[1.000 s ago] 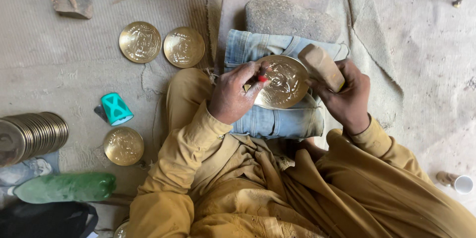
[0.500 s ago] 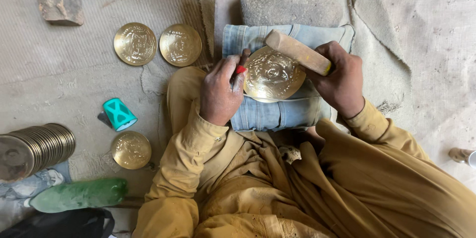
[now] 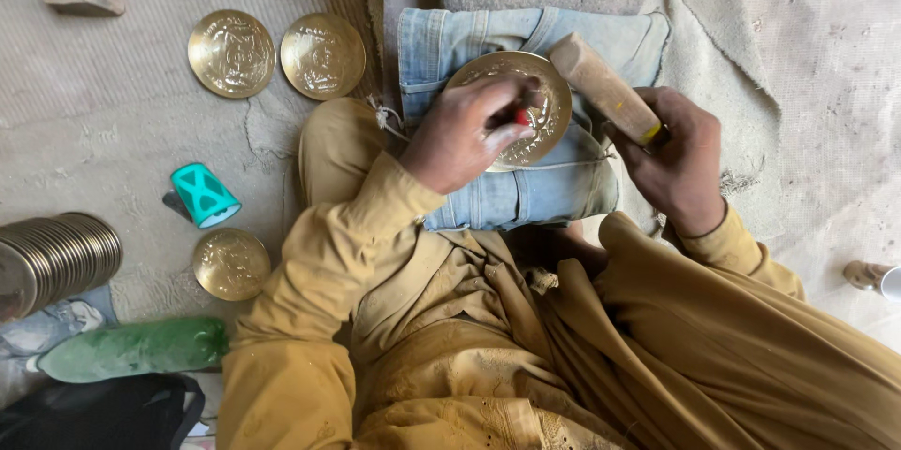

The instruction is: The person sits on the floor with a brass plate resting on a cloth cushion and decorates it by hammering. They hold a punch against the plate with one hand and strike it with a wooden mallet in the other hand, repositioning the punch repeatedly to work the embossed pattern across the plate surface.

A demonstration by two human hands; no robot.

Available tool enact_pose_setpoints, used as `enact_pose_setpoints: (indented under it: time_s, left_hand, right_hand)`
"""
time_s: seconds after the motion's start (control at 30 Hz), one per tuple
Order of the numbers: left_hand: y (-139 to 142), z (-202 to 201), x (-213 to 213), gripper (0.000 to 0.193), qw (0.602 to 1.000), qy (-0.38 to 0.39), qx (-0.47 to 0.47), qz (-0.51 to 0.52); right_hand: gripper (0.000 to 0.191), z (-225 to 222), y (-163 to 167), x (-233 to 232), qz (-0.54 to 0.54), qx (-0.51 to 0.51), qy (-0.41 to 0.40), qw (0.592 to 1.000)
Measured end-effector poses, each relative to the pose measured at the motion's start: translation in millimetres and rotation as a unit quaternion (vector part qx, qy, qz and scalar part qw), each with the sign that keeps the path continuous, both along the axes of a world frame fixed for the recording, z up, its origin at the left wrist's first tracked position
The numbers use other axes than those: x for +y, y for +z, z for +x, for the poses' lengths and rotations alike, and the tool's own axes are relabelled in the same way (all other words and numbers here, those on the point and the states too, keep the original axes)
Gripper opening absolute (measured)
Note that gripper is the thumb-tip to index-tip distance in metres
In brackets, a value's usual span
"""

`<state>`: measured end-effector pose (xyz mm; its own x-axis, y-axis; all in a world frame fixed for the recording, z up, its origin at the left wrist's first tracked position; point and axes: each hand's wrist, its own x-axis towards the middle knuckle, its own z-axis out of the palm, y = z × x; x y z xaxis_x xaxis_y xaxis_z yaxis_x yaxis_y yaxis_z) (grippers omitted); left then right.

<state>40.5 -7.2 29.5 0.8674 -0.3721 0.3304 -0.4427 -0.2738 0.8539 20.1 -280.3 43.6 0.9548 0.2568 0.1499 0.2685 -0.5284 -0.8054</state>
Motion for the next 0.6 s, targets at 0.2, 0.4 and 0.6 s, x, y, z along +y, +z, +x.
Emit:
enact_pose_setpoints:
  time_s: [0.2,0.4,0.6]
  left_hand:
    - [-2,19,-10,0.039,0.995,-0.075,-0.048,0.048]
    - [-1,31,-11,0.044,0.989,-0.132,-0.058,0.029]
    - [-9,33,-15,0.045,0.984,-0.154,-0.032,0.084]
  right_hand:
    - [0.033,-10,-11,-22,-0.077,-0.015,-0.041,0.996]
    - [0.032,-15,-31,-36,-0.074,-0.065,-0.072,0.992]
    - [0.016,-20,-30,-39,0.037,-0.053,-0.083,0.994]
